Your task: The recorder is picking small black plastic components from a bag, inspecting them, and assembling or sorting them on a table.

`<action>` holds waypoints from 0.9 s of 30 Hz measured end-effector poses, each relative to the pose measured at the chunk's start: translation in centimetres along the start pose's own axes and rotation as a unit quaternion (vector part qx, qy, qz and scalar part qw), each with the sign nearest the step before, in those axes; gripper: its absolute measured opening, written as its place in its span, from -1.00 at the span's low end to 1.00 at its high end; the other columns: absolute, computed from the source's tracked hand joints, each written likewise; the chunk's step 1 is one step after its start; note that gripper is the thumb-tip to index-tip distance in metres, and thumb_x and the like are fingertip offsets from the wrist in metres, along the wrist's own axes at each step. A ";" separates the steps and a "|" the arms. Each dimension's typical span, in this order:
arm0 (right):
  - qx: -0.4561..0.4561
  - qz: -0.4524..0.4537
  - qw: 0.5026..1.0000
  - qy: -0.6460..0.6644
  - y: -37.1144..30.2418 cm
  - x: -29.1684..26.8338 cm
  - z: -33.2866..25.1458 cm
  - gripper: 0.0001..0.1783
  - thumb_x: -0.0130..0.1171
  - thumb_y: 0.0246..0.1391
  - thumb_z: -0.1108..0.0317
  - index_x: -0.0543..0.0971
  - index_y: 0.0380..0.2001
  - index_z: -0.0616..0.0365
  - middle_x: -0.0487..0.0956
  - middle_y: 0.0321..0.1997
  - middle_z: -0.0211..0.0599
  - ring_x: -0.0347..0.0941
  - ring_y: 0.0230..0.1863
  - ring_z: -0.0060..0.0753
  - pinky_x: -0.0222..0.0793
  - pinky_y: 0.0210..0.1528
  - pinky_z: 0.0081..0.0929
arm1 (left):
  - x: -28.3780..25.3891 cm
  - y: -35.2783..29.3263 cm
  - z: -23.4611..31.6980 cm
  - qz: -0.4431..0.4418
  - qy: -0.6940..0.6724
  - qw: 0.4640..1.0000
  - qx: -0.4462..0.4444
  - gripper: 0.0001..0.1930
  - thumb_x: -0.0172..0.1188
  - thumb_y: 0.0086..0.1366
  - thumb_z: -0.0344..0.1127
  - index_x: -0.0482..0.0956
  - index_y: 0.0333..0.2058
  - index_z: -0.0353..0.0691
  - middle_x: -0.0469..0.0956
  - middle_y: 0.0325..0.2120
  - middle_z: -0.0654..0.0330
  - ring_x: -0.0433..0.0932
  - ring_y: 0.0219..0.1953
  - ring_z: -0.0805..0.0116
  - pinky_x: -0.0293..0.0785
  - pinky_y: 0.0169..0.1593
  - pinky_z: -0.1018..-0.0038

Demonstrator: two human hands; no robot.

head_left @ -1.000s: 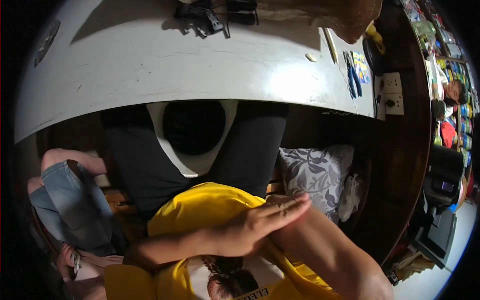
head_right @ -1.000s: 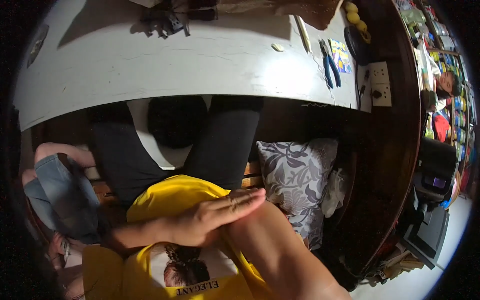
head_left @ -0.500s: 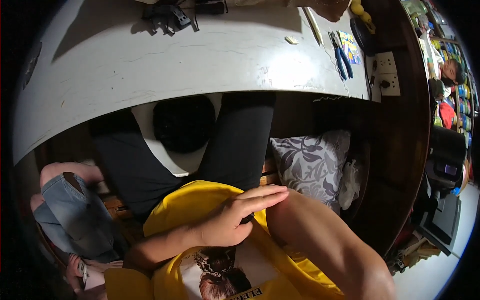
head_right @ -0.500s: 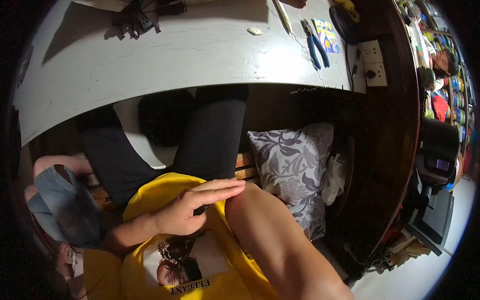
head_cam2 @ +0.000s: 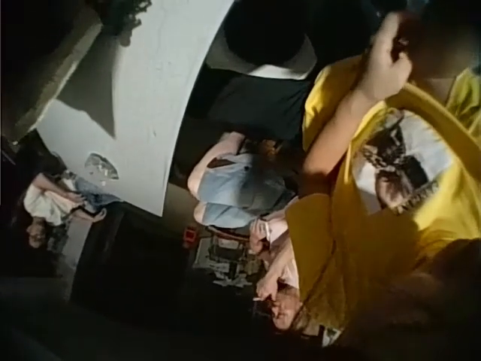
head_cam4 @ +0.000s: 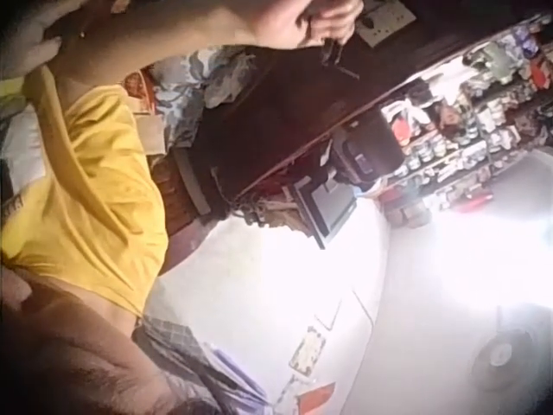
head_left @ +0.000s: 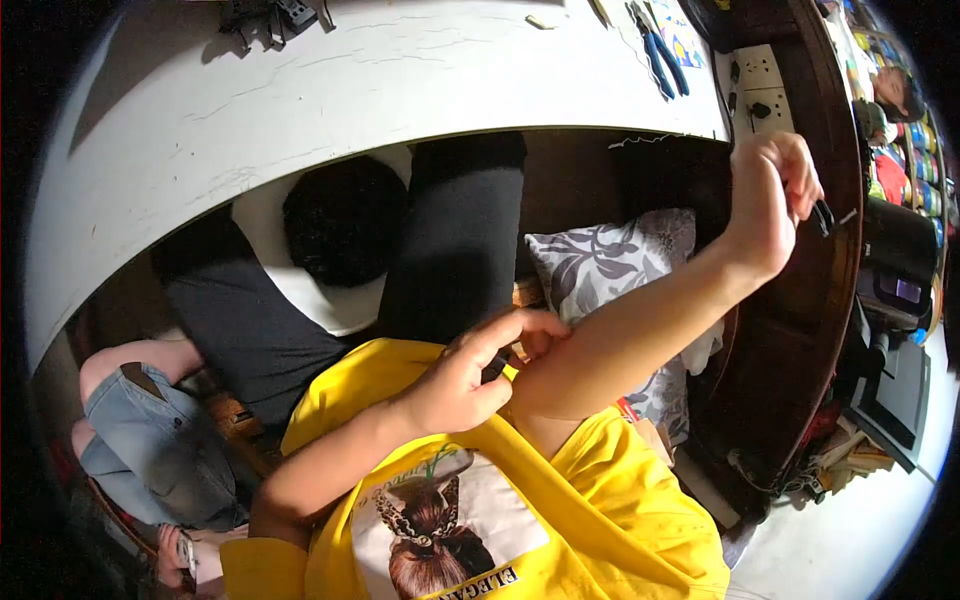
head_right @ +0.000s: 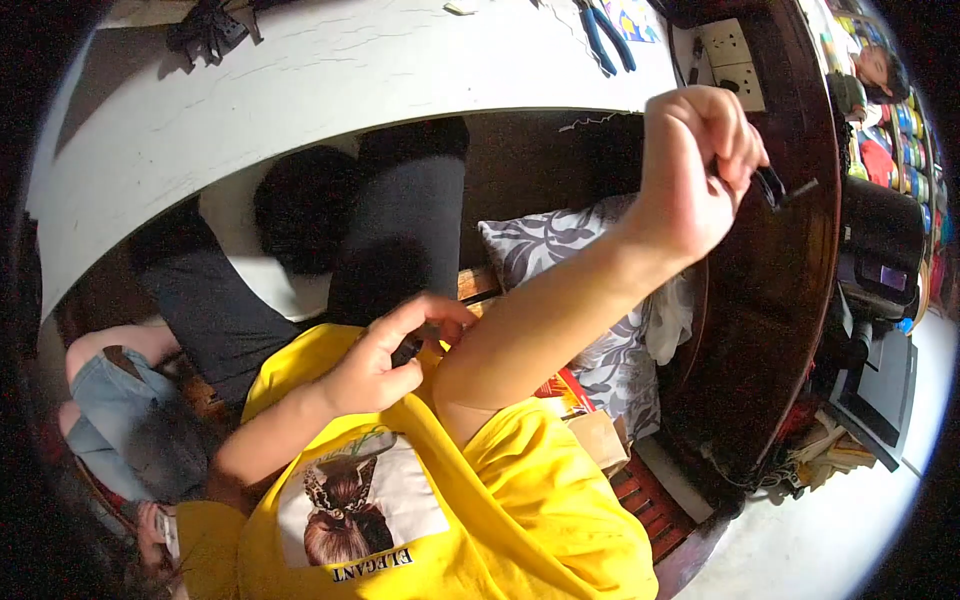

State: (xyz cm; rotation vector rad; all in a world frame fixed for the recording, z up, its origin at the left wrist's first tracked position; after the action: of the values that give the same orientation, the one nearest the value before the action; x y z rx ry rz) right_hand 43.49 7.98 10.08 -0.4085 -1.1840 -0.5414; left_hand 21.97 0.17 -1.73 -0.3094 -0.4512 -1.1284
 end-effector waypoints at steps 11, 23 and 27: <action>-0.050 0.097 0.989 -0.096 1.4 -5.0 -0.9 -0.67 -0.13 -0.03 0.30 0.28 -0.84 -0.09 0.12 -0.94 -0.65 0.02 -0.90 -0.73 -0.06 -0.73 -0.70 | -1.0 0.8 -1.3 0.015 -0.037 0.998 -0.044 -0.51 -0.18 -0.11 -0.69 0.33 -0.09 -0.34 0.37 -0.24 0.25 0.34 -0.22 0.52 0.28 -0.11 0.59; -0.083 0.151 0.939 -0.297 4.2 -10.5 -1.9 -0.63 -0.30 0.11 0.11 0.33 -0.65 0.03 0.10 -0.84 -0.62 -0.01 -0.84 -0.64 -0.07 -0.73 -0.64 | -2.8 -0.4 -2.9 0.072 0.074 0.993 -0.051 -0.62 -0.13 0.01 -0.66 0.35 -0.13 -0.32 0.42 -0.31 0.26 0.40 -0.30 0.50 0.37 -0.18 0.55; -0.143 0.097 0.781 -0.600 -0.9 -6.5 0.1 -0.80 0.00 -0.02 0.27 0.40 -0.49 0.21 0.35 -0.56 -0.38 0.12 -0.62 -0.52 0.11 -0.48 -0.53 | -5.2 -0.7 1.0 0.144 0.034 0.986 0.071 -0.75 -0.04 0.19 -0.53 0.35 -0.13 -0.27 0.37 -0.39 0.28 0.33 -0.33 0.58 0.31 -0.18 0.57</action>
State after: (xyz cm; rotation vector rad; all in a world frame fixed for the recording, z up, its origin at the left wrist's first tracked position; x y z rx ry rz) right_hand 41.03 8.48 4.03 -1.2409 -2.2549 -0.2305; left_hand 19.30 4.48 -3.41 -0.2031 -0.4081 -0.8171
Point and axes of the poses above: each hand's wrist, its own y-axis towards the middle knuckle, its own x-axis out of the palm, z = x × y, the point moved 8 cm from there along y, towards the middle knuckle
